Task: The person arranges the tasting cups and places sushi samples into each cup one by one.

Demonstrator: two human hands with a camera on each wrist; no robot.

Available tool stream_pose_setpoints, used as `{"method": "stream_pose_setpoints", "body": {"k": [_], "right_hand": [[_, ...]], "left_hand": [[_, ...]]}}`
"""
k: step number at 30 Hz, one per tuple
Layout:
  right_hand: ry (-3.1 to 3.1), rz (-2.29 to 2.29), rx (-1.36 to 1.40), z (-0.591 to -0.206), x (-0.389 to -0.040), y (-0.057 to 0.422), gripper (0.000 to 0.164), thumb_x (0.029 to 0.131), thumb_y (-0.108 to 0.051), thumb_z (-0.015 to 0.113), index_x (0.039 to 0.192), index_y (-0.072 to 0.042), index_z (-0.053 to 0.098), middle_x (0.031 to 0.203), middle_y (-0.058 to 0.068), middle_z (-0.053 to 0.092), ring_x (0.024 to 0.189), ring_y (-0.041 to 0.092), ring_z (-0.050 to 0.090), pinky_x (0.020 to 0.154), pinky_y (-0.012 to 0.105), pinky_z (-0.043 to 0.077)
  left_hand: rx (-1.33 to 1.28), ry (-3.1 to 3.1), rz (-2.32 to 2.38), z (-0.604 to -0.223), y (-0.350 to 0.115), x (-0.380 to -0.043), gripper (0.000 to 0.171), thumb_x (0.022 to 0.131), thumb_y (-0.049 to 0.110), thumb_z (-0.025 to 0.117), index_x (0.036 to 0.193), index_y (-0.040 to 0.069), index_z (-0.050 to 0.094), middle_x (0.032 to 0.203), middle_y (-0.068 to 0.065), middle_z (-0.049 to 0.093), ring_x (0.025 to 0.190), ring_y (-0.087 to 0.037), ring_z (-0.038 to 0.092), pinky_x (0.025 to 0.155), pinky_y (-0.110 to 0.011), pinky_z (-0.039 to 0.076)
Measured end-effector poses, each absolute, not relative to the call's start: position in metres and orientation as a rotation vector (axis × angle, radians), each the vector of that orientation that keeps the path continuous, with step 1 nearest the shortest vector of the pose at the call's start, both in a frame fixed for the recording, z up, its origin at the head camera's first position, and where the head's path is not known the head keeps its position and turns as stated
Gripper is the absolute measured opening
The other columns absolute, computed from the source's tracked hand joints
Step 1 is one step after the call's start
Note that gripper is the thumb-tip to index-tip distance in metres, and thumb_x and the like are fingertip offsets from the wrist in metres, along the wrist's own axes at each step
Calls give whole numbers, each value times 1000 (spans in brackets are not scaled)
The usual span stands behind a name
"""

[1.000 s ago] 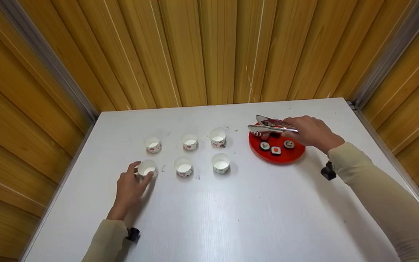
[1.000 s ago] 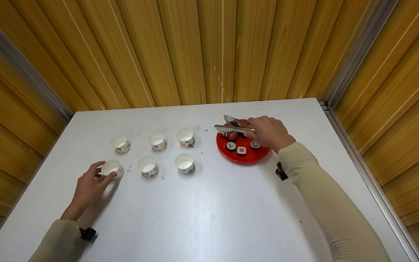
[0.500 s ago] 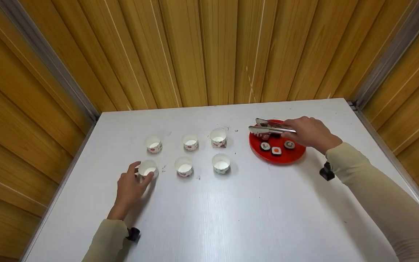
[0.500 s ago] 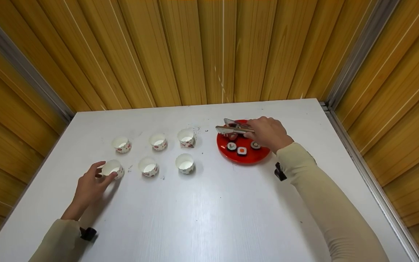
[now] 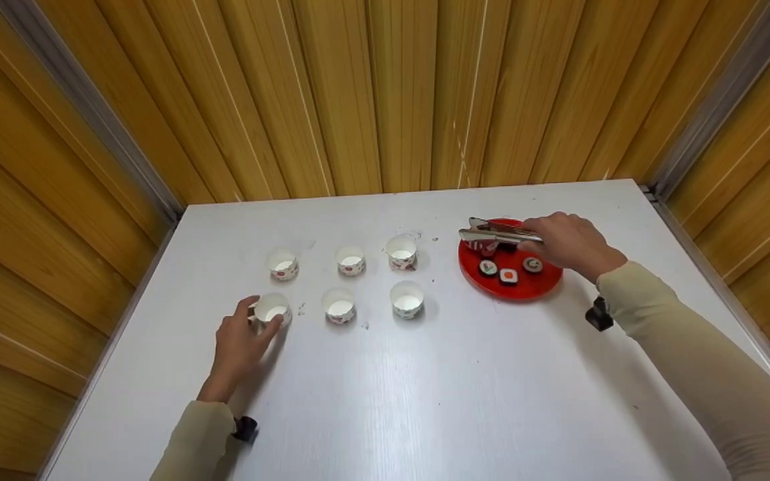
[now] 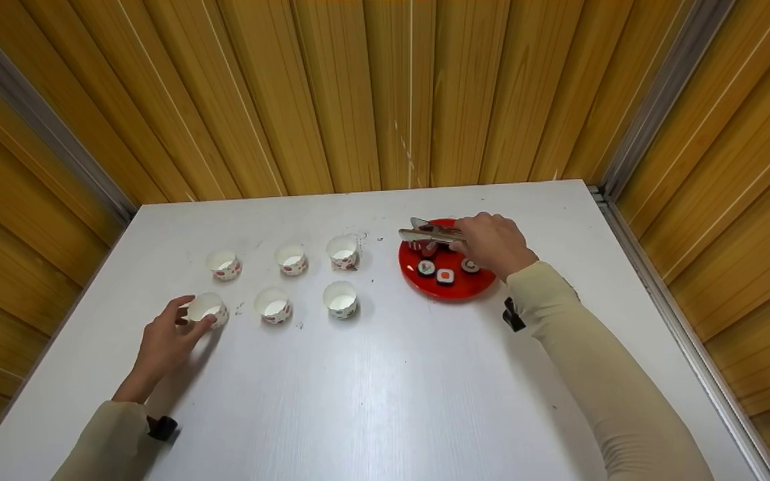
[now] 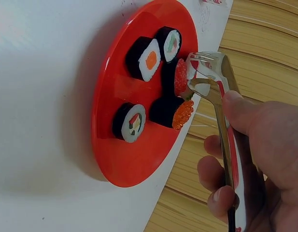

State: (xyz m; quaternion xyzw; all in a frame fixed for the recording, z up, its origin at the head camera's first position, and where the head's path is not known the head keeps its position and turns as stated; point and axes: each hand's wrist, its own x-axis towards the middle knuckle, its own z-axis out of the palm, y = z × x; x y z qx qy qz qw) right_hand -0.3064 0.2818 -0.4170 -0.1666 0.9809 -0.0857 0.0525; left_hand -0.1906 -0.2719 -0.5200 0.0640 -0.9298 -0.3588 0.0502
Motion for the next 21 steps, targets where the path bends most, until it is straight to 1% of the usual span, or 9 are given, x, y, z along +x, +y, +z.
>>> {"method": "stream_pose_setpoints", "body": {"k": [3,10,18,21], "right_hand": [[2982,-263,-493,-417,-307,282,46,97,-27,73,135,-3,64,121,18,70,104,35,60,92,58,50],[2979,-261,-513,-419,-307,283,42,99,-27,70,134,-4,66,117,17,71,93,31,59,79,50,52],[2971,-269,-486,-417,-308,282,44,99,-27,70,136,-4,65,120,18,71,98,33,59,84,53,52],[2971,-273,-460,-417,-308,281,46,99,-28,71,137,-5,64,120,18,70,99,34,57,84,53,51]], "left_hand": [[186,-2828,-1089,-520,-272,-190,68,98,35,71,150,1,43,138,-30,58,128,-46,53,105,-59,42],[194,-2821,-1101,-520,-272,-190,68,98,35,72,150,0,45,135,-32,59,120,-44,56,99,-58,44],[196,-2823,-1105,-519,-273,-189,68,98,36,72,149,1,46,134,-32,59,120,-44,56,99,-59,44],[207,-2829,-1113,-518,-272,-189,68,98,37,72,150,2,45,135,-32,58,120,-43,55,99,-59,44]]}}
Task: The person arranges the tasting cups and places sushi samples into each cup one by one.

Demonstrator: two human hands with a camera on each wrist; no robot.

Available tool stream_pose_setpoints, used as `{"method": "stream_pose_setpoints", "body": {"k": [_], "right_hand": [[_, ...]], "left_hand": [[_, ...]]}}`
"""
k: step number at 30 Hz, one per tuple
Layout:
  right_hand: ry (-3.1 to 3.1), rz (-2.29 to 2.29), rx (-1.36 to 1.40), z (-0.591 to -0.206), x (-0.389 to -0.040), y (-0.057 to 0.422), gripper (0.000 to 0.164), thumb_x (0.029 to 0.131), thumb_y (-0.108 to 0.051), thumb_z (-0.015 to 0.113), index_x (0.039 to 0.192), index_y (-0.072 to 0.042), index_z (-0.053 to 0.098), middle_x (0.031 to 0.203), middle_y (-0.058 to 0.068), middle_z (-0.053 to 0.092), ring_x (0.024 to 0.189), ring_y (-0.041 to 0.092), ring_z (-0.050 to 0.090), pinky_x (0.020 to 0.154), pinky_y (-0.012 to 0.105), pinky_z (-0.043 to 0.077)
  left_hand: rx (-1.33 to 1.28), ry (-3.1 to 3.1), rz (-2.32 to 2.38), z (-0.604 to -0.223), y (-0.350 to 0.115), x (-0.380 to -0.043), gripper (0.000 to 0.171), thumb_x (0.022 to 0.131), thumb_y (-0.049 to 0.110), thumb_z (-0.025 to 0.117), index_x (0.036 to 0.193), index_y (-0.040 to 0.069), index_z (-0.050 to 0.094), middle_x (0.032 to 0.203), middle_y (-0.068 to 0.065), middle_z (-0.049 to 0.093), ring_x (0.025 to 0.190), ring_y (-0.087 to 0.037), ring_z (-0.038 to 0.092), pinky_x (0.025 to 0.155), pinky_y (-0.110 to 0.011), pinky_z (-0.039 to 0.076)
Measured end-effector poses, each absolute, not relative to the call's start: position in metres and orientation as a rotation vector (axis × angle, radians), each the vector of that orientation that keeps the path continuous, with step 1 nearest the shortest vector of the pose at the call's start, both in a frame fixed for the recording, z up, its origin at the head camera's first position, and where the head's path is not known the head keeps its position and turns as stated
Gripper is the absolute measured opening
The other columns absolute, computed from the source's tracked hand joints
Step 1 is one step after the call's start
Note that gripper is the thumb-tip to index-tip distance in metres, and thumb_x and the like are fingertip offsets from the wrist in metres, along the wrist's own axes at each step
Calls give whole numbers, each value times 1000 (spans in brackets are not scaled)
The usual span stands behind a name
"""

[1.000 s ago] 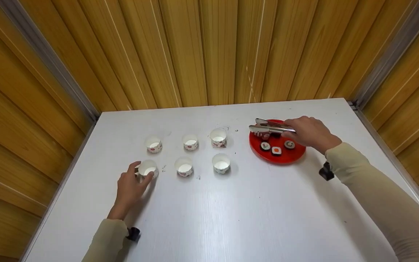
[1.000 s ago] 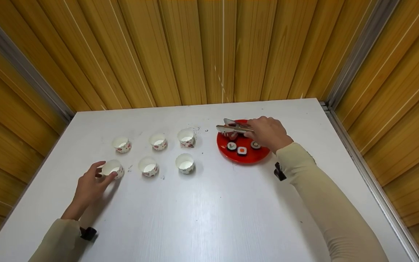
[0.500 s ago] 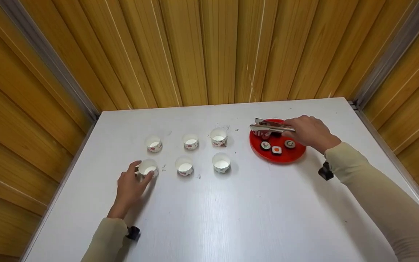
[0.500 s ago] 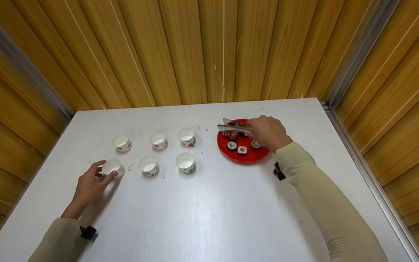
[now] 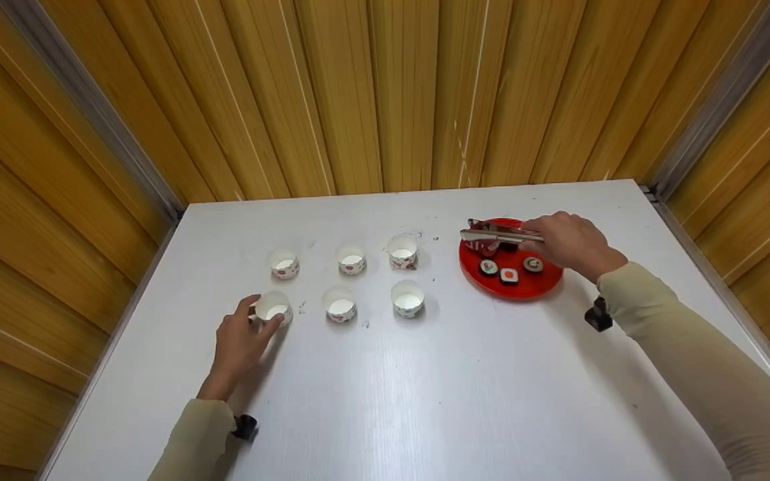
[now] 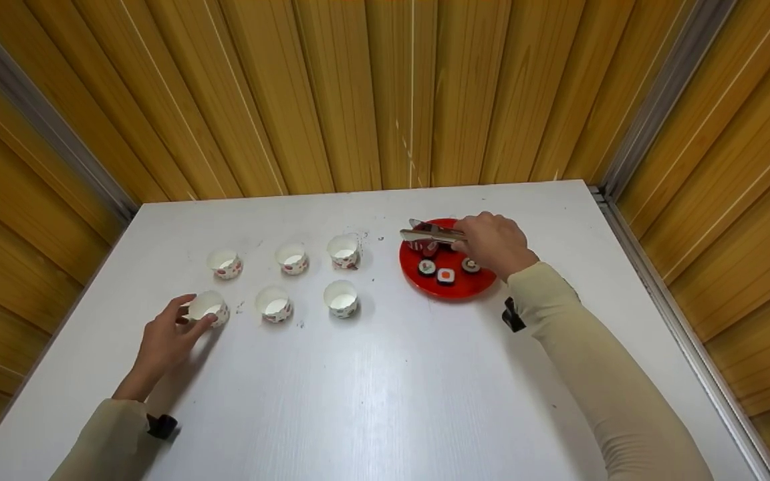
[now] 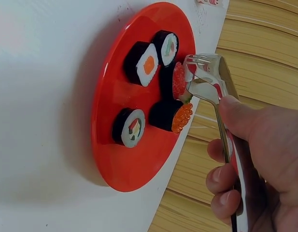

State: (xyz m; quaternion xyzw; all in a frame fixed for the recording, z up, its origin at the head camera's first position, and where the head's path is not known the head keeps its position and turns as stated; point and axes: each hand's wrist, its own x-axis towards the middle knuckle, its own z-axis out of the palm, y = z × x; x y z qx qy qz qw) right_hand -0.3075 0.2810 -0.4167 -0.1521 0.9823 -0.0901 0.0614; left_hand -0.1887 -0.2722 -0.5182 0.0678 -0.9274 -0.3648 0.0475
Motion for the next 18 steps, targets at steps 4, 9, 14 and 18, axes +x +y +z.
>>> {"method": "stream_pose_setpoints", "body": {"k": [4,9,14,18], "right_hand": [[2979,-281,-432,-417,-306,281,46,98,-28,72,137,-5,65,120,18,71,98,33,56,82,51,51],[2981,-296,-426,-419,-305,282,44,98,-28,72,136,-7,67,116,16,72,95,31,54,75,45,49],[2991,-289,-442,-418,-304,283,44,98,-29,71,137,-8,66,115,15,72,92,30,53,70,43,46],[3019,-256,-472,-416,-302,284,45,98,-30,71,138,-10,66,117,16,72,91,30,55,69,43,46]], "left_hand": [[221,-2846,-1117,-518,-272,-189,70,98,38,70,152,3,43,137,-31,57,122,-43,54,100,-59,44],[222,-2846,-1109,-518,-273,-189,70,98,39,71,152,4,43,137,-31,58,121,-43,55,99,-58,44],[200,-2834,-1101,-519,-272,-189,69,98,37,71,151,2,44,136,-31,58,121,-44,55,99,-58,44],[194,-2831,-1090,-519,-272,-189,67,98,36,71,150,2,45,136,-31,59,122,-44,54,101,-58,43]]}}
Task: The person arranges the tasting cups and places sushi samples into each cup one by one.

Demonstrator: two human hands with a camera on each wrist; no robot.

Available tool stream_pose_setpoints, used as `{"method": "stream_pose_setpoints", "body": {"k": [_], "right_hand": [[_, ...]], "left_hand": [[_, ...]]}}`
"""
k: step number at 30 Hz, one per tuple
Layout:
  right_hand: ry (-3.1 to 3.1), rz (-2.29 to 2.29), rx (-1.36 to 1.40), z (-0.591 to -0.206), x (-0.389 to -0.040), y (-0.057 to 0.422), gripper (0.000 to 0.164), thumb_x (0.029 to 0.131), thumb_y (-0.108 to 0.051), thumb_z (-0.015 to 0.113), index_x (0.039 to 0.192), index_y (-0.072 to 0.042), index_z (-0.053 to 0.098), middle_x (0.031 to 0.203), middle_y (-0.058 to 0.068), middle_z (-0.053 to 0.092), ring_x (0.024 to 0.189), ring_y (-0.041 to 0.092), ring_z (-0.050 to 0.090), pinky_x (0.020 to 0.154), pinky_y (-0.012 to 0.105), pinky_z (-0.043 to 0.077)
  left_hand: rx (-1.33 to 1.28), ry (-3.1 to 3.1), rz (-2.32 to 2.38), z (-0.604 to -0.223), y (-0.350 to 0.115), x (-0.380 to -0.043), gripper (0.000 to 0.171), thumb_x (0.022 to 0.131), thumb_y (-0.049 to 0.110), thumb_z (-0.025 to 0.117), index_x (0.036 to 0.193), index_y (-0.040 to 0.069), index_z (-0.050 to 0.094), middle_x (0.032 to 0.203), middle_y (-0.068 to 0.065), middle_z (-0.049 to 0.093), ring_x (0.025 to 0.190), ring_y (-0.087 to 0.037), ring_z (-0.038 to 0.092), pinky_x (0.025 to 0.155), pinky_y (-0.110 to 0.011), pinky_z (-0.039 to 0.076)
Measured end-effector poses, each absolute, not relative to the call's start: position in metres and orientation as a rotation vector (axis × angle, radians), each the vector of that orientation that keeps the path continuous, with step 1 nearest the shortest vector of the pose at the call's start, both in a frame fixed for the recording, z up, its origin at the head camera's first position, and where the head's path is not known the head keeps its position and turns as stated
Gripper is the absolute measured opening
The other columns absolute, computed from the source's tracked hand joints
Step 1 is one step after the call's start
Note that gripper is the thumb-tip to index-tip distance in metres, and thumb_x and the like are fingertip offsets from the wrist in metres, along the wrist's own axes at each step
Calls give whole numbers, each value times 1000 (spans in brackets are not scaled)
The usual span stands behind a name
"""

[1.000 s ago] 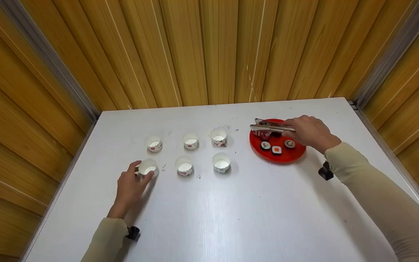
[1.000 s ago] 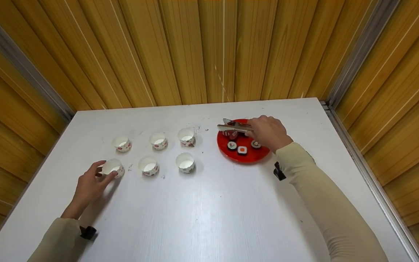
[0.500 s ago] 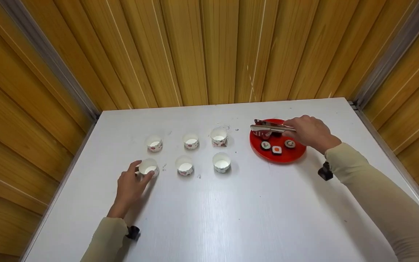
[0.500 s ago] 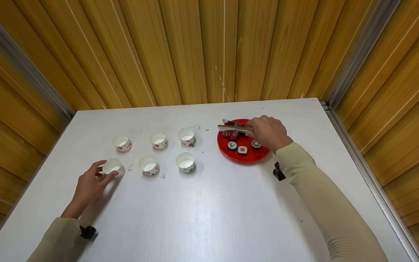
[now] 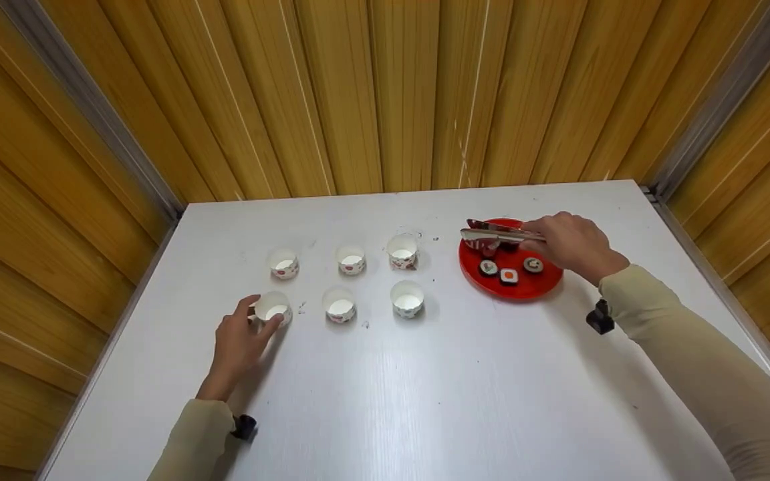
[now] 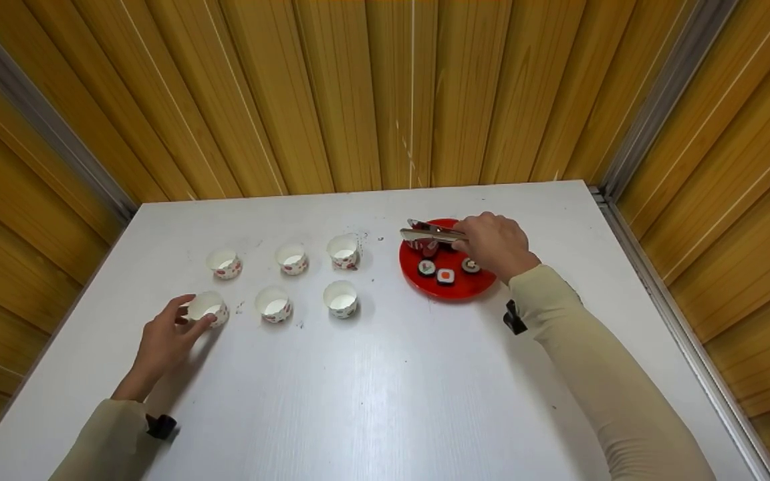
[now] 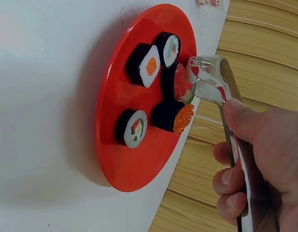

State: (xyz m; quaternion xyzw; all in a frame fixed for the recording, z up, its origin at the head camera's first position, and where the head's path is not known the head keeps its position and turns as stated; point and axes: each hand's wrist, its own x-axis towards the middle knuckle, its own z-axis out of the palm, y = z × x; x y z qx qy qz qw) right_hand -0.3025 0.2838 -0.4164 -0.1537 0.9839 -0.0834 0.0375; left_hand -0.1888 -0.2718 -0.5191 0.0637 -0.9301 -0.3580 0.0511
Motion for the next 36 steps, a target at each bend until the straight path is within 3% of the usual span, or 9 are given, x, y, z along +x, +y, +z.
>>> {"method": "stream_pose_setpoints", "body": {"k": [13,23,32,36], "right_hand": [[3073,-244,-469,-407,-298,282,45,96,-26,75,137,-11,67,120,19,71,93,33,59,74,48,52],[3108,-230,-552,-391,-297,271,37,95,-22,76,132,-15,71,106,11,76,80,27,58,60,38,45],[3149,-251,-665,-382,-296,248,35,95,-22,76,130,-18,73,105,9,76,85,27,63,64,41,52],[3136,-279,-730,-380,-294,235,31,95,-22,76,126,-19,74,95,3,76,83,24,64,65,40,52]], "left_hand": [[207,-2835,-1095,-520,-273,-190,68,98,35,72,150,1,45,134,-32,59,118,-42,56,98,-57,44],[200,-2834,-1096,-520,-275,-190,67,98,35,72,150,2,45,134,-31,60,118,-43,56,98,-57,44],[173,-2824,-1098,-520,-278,-191,66,98,35,72,148,1,47,133,-32,61,121,-45,57,100,-59,43],[165,-2822,-1091,-520,-278,-191,65,98,34,73,148,1,48,132,-33,61,121,-46,58,101,-60,43]]}}
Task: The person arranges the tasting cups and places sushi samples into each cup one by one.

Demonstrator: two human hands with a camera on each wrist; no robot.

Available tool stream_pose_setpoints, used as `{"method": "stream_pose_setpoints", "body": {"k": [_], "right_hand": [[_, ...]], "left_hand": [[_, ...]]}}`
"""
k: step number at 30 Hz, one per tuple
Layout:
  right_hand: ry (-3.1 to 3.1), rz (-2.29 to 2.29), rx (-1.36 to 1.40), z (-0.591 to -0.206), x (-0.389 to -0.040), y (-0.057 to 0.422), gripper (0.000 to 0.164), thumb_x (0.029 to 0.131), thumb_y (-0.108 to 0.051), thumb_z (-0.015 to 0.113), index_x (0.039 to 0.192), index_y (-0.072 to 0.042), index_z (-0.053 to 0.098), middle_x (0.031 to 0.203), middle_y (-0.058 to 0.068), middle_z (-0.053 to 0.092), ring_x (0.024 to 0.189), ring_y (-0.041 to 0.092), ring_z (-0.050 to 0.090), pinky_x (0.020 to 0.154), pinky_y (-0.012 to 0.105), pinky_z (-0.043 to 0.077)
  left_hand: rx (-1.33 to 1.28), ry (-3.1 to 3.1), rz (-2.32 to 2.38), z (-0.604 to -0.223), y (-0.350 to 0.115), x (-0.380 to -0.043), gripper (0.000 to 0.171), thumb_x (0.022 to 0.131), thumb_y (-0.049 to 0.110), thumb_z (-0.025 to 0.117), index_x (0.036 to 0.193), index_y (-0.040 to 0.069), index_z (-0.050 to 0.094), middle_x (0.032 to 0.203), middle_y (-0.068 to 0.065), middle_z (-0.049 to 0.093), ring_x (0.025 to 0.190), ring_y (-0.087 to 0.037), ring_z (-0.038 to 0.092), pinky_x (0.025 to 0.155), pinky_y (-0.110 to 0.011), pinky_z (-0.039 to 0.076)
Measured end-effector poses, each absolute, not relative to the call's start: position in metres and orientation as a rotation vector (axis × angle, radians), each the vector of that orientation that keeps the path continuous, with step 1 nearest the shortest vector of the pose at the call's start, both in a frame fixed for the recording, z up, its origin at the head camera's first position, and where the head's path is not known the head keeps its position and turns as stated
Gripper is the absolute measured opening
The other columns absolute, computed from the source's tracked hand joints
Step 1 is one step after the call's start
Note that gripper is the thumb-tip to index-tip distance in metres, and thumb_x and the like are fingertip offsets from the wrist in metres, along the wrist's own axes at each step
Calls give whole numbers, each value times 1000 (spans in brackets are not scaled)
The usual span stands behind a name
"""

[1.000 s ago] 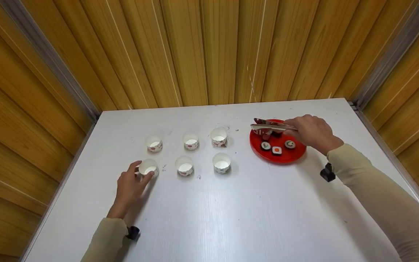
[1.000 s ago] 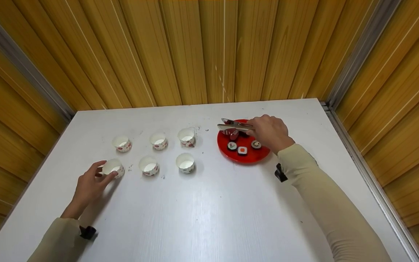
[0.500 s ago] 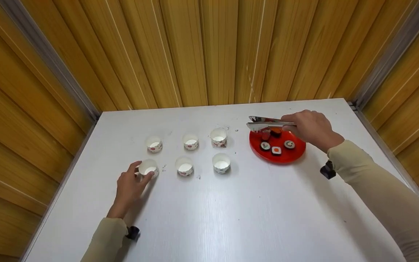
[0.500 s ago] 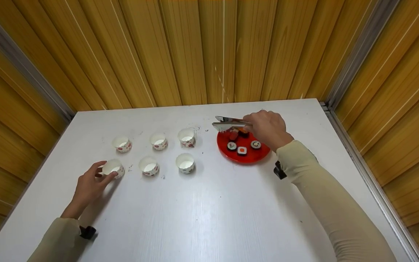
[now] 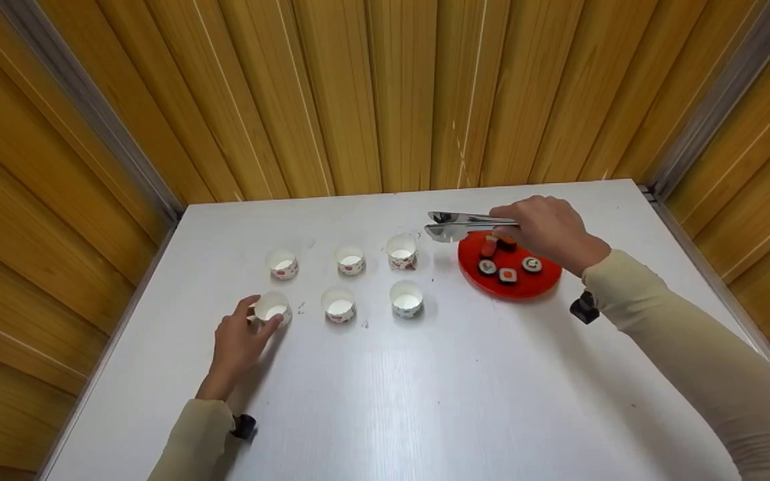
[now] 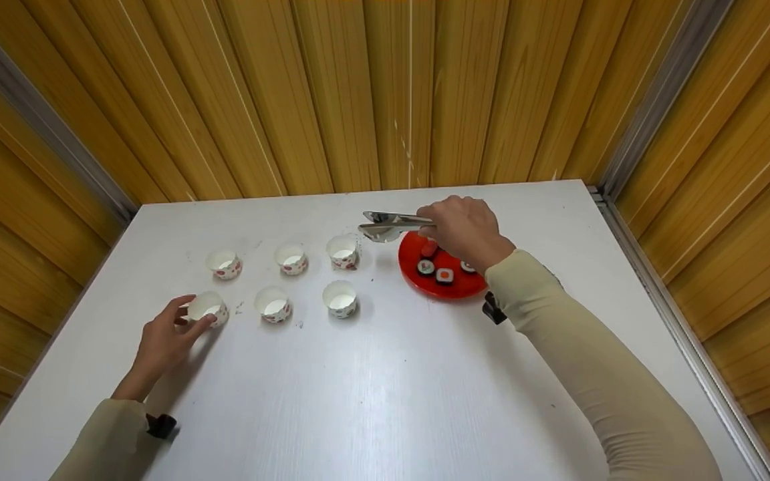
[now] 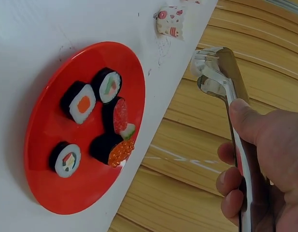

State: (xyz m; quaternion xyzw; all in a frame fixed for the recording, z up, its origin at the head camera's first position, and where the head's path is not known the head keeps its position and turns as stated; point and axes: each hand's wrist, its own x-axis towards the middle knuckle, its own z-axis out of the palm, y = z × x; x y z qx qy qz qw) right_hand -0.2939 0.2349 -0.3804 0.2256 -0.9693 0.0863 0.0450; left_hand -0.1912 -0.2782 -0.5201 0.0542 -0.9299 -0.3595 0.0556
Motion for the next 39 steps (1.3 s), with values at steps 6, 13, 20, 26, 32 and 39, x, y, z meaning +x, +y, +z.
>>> {"method": "stream_pose_setpoints", "body": {"k": [6,13,20,26,32,39], "right_hand": [[-2942,264,752,-379,-293,212,30,95,-23,77,125,-23,75,86,-1,74,74,20,60,59,35,46],[-2933,280,831,-377,-291,185,31,94,-23,77,126,-23,75,84,-2,73,71,19,60,59,33,46],[-2908,303,929,-374,-291,158,28,94,-26,77,122,-25,76,89,-2,74,69,18,59,59,32,46],[-2871,304,1021,-375,-291,135,26,95,-28,76,121,-27,76,81,-6,69,64,16,55,57,32,44],[-2841,301,1104,-377,-292,112,25,97,-29,74,121,-25,76,84,-6,71,64,16,54,57,31,43],[-2819,320,1173,-384,-293,89,20,98,-30,73,116,-24,76,83,-6,72,66,16,56,59,31,44]], "left_hand": [[172,-2824,-1086,-520,-278,-191,65,98,35,72,148,1,48,133,-33,61,122,-46,58,101,-60,43],[181,-2808,-1103,-519,-276,-190,66,97,35,73,148,1,48,134,-32,61,121,-45,57,100,-59,44],[169,-2805,-1106,-520,-276,-189,67,96,36,74,148,1,48,133,-32,61,119,-44,58,99,-59,44],[145,-2798,-1100,-521,-275,-189,66,96,35,74,147,0,48,130,-32,62,114,-42,59,96,-57,45],[181,-2811,-1102,-520,-274,-188,67,97,37,73,149,3,47,133,-30,61,115,-40,57,97,-56,43],[188,-2796,-1110,-518,-271,-189,65,96,35,74,147,4,49,133,-28,62,113,-39,57,99,-55,40]]}}
